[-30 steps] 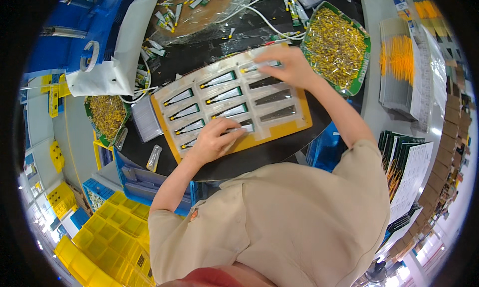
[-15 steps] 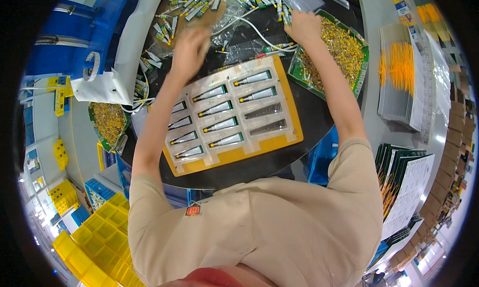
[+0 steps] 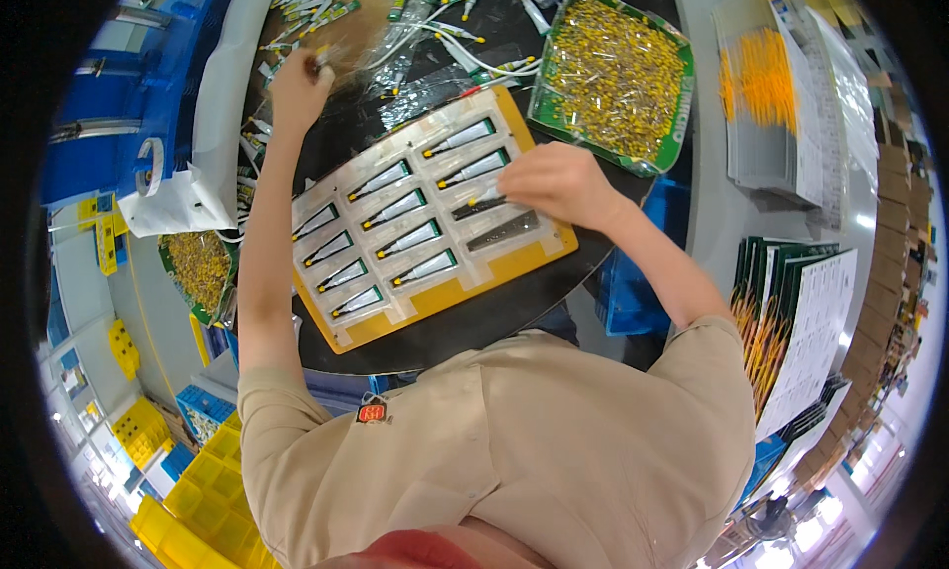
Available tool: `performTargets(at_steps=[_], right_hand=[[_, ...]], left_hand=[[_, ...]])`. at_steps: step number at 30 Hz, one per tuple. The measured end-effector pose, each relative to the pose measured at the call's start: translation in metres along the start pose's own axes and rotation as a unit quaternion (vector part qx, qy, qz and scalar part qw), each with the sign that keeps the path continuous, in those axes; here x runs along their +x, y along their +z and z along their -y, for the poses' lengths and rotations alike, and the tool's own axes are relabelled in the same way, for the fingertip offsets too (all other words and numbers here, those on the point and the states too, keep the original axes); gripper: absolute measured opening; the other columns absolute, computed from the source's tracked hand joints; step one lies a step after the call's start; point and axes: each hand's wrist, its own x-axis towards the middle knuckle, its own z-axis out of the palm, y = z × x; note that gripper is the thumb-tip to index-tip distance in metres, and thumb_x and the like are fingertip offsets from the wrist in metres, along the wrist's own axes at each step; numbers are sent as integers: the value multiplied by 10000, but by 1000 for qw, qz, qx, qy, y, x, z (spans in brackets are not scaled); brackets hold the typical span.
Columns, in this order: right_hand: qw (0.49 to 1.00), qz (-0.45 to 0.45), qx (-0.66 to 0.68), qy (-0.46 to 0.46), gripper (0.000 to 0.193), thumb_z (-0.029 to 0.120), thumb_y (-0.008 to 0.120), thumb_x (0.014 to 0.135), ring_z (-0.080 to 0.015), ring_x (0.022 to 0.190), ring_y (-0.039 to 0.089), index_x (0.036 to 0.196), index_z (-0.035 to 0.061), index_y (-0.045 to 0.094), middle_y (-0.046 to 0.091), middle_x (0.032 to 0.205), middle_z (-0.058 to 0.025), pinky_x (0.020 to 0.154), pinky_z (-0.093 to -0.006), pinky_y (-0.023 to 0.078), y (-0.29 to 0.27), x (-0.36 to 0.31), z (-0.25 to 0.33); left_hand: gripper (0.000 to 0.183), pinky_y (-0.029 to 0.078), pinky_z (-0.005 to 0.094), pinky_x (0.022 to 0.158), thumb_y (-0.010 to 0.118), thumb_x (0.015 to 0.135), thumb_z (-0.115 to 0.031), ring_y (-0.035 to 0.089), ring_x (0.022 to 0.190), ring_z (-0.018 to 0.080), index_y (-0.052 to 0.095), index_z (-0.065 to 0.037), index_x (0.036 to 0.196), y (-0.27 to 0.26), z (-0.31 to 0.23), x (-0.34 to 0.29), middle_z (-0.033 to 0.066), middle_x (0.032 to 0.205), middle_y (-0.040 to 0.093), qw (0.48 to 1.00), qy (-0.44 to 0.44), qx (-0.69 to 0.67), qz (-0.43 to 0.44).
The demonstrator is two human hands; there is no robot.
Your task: The person places small cylindrical electronic components into a yellow tray, then covers the tray with a clear plastic sheet and seals it. They repeat this process multiple times, handling components and trays throughout the clip.
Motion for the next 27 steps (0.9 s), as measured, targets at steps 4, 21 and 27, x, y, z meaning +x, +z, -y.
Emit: performTargets(at_steps=[4, 21, 27], right_hand=[[986, 46, -156, -32, 246, 108, 714, 763, -247, 1112, 654, 1007, 134, 735, 719, 1091, -52, 992, -429, 497, 6, -8, 14], [837, 167, -406, 326, 486, 309, 789, 730, -338, 1183, 552, 1169, 175, 629, 614, 1156, -129, 944, -517, 459, -63, 8, -104], [875, 100, -392, 268, 358, 208, 763, 777, -316, 1043, 632, 1105, 158, 629, 616, 1050, -106, 851, -452, 511, -60, -11, -103]], left_hand=[[140, 579, 293, 812, 674, 850, -8, 730, 891, 183, 621, -22, 979, -7, -87, -78, 110, 1016, 712, 872, -53, -484, -50], [456, 354, 495, 1048, 716, 822, -179, 454, 1241, 349, 633, -128, 1267, 34, -193, -232, 109, 1392, 506, 972, 211, -67, 77], [475, 244, 563, 1118, 681, 867, -255, 335, 1385, 392, 591, -134, 1317, 24, -198, -223, 145, 1504, 403, 971, 186, 3, 149]])
